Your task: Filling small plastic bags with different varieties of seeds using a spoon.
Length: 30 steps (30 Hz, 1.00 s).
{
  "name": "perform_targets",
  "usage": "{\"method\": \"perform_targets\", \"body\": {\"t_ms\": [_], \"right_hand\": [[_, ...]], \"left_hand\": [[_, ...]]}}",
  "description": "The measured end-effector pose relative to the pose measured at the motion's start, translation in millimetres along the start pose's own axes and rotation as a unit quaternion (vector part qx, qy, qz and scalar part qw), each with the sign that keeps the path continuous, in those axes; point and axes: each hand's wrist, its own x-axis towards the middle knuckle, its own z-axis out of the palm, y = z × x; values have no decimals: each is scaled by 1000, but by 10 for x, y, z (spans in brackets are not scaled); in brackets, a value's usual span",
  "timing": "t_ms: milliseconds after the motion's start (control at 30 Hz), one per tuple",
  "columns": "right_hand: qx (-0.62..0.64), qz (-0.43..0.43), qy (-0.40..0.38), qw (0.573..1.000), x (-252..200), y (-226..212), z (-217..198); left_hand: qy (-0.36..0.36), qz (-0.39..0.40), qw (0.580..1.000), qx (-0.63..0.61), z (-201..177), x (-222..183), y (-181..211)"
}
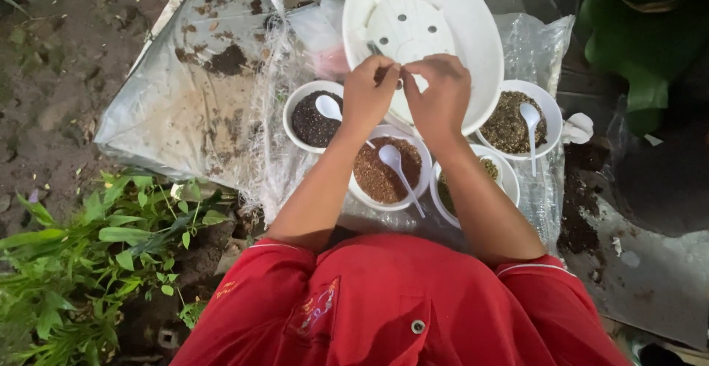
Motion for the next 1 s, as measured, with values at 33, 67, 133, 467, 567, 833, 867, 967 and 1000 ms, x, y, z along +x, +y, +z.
{"method": "perform_targets", "body": {"t_ms": [33, 67, 133, 467, 567, 833, 867, 967, 1000], "right_hand": [[1, -1, 0, 1000, 7, -4, 7], [-3, 11, -1, 1000, -2, -11, 8], [-5, 22, -1, 1000, 4, -14, 1], [63, 46, -41, 996, 161, -279, -282], [65, 66, -64, 994, 134, -279, -276], [81, 87, -84, 989, 98, -298, -257], [86, 83, -75, 990, 121, -304, -257], [96, 73, -53, 991, 142, -308, -229], [101, 66, -39, 992, 155, -296, -212]], "left_hand": [[1, 0, 1000, 0, 3, 23, -5], [1, 0, 1000, 9, 10, 31, -13], [2, -1, 1000, 19, 5, 68, -3], [-42, -14, 995, 91, -178, 165, 443], [-46, -23, 992, 116, -126, 148, 432], [-29, 11, 988, 150, 27, 142, 130], [-17, 26, 992, 121, 32, 148, 119], [0, 19, 998, 68, 2, 98, 197], [6, -3, 999, 43, -10, 88, 242]]}}
